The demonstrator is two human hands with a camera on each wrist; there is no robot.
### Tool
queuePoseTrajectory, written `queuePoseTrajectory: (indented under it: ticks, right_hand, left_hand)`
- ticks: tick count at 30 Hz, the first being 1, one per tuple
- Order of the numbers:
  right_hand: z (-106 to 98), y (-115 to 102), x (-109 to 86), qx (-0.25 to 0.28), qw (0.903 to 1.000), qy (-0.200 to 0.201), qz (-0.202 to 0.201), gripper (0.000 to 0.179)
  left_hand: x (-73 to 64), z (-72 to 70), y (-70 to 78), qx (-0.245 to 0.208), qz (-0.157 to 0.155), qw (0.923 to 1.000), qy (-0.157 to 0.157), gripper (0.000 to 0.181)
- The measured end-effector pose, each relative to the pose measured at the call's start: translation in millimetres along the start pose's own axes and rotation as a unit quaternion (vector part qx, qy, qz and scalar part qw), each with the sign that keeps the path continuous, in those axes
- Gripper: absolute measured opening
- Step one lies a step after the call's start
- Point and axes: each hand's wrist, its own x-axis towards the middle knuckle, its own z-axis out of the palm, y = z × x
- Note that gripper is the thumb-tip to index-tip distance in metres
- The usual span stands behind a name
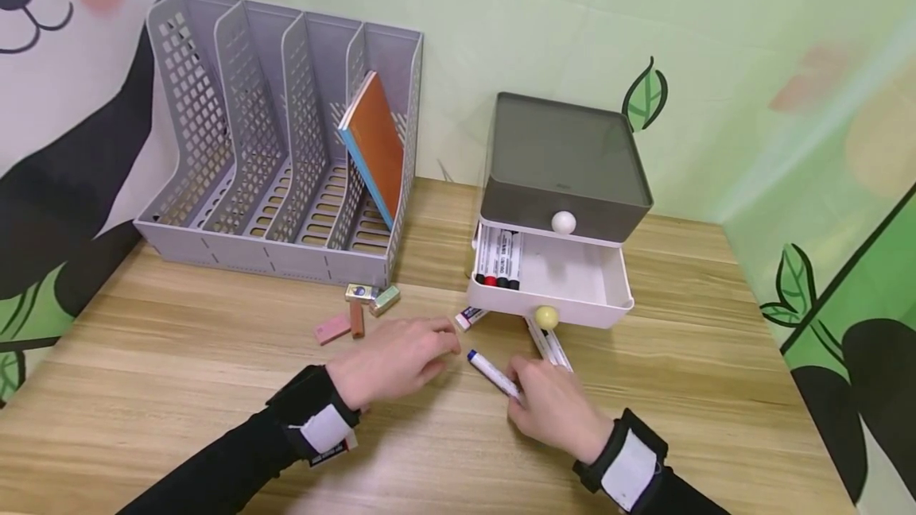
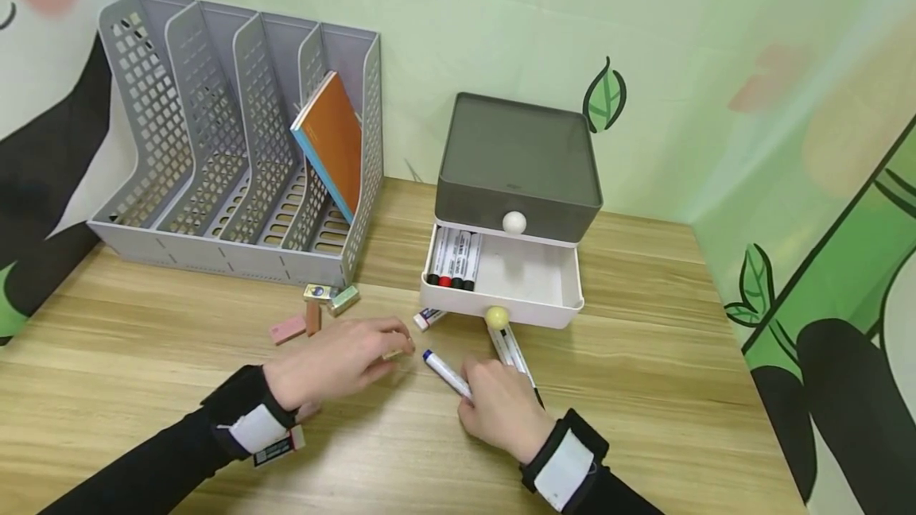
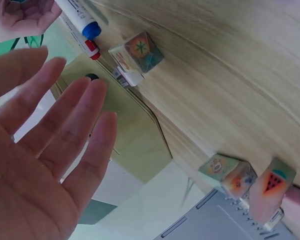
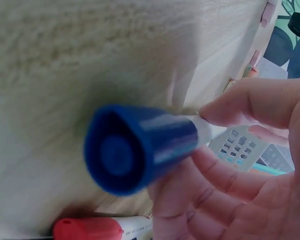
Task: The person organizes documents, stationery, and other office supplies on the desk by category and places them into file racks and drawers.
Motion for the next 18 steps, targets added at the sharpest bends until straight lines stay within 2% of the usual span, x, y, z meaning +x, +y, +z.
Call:
queuePoseTrajectory:
  ticks: [6,9,13,18]
  right_hand:
    - [-2.2,1.1,-5.3,0.012,0.9993,0.033,-0.012,0.020]
    - [-2.1,1.5,-7.5,0.033,0.9976,0.056,-0.024,0.020]
    - [-2.2,1.4,-9.4,0.055,0.9945,0.080,-0.038,0.021]
    - [-3.1,-0.6,-10.1,0.067,0.9919,0.096,-0.049,0.021]
  left_hand:
    - [3.0,1.4,1.6,-0.085,-0.030,0.9955,0.028,0.024]
    - [4.8,1.6,2.8,-0.140,-0.044,0.9886,0.034,0.030]
    - [6.9,1.5,4.7,-0.205,-0.054,0.9765,0.039,0.028]
    - [8.3,0.6,7.4,-0.244,-0.061,0.9667,0.046,0.022]
